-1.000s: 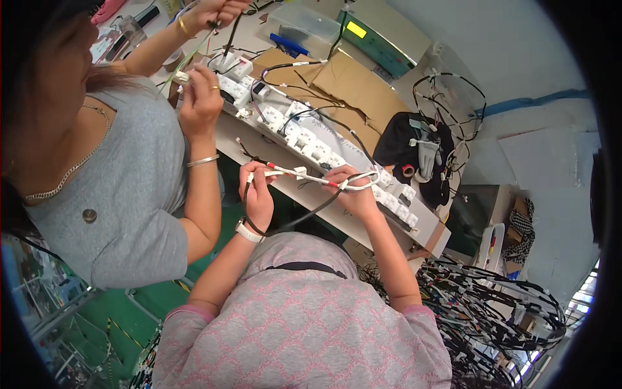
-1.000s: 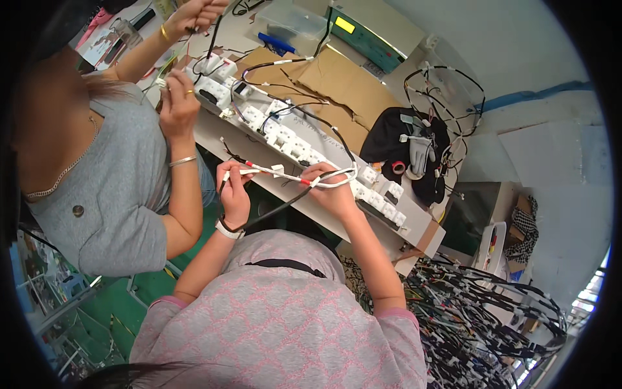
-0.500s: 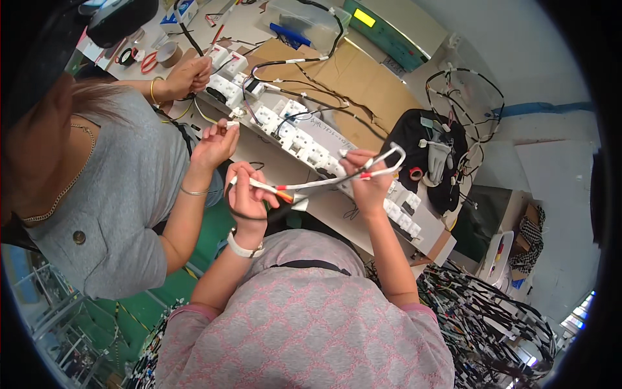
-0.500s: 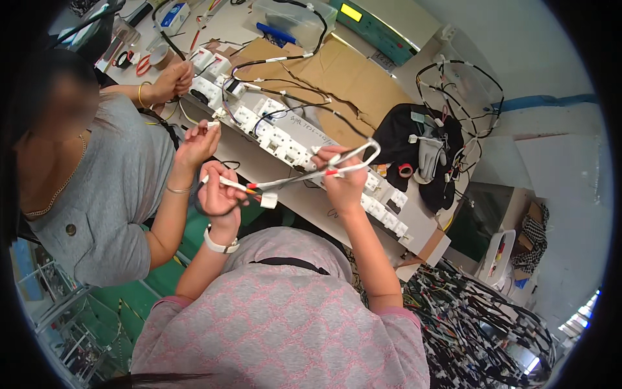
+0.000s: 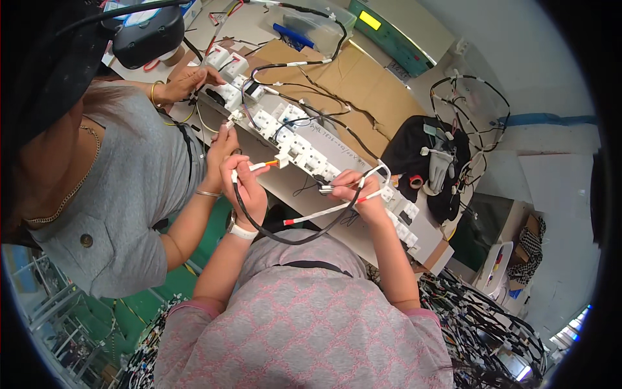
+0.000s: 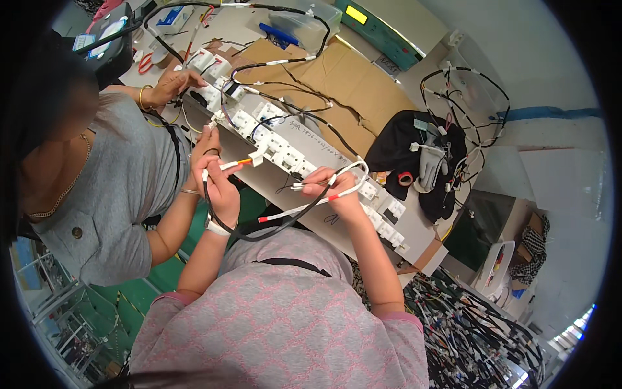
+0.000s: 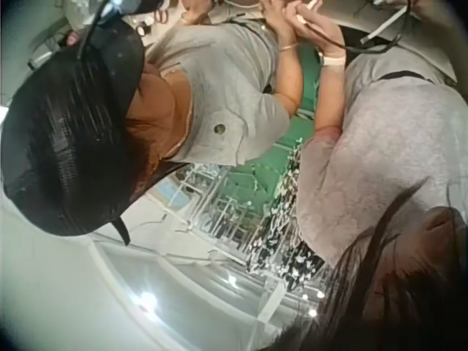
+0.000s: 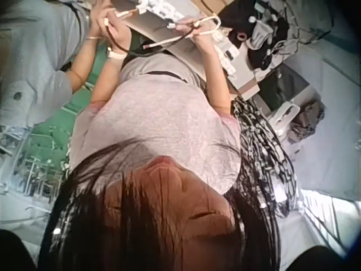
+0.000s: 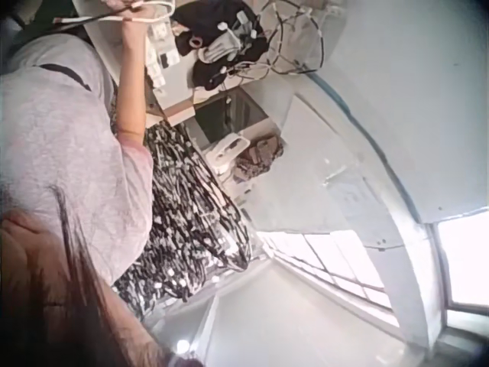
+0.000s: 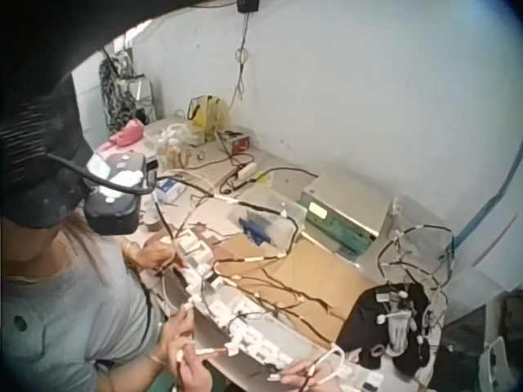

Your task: Assembling electronic components by connecting various wires and cables onto a long chassis at a workbench.

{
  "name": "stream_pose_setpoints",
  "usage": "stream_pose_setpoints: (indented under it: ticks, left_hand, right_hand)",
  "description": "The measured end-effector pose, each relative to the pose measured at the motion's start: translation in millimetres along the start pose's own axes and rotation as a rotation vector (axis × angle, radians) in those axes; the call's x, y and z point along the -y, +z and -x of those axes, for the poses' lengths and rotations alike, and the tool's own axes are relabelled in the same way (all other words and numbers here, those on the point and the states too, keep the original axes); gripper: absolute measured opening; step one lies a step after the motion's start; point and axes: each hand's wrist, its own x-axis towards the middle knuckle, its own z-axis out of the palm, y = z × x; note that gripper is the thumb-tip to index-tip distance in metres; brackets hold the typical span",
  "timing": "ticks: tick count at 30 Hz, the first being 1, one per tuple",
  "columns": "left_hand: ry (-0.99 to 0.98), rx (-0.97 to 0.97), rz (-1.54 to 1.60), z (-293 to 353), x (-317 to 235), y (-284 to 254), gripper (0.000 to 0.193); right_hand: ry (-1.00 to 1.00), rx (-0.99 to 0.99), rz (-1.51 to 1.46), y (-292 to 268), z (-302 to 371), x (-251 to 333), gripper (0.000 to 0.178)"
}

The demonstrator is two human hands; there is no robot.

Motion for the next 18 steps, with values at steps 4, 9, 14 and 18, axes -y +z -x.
stream_pose_setpoints:
  ticks: [4,9,14,18]
  left_hand:
    - [0.128,0.014,-0.115,-2.3,20.9,9.2,0.016]
    - [0.312,0.014,-0.344,1.6,39.9,8.0,0.011]
    - [0.308,0.084,-0.462,-7.8,35.6,7.2,0.015]
    - [0.121,0.033,-0.095,-5.2,41.9,22.5,0.024]
  right_hand:
    - [-0.157,-0.126,0.131,21.8,-5.1,-12.7,0.007]
    - [-0.218,-0.216,0.259,29.7,-13.8,-8.7,0.008]
    - [-0.247,-0.215,0.356,30.9,-19.7,-6.6,0.009]
    - [-0.297,-0.174,0.494,33.3,-24.1,-12.1,0.01]
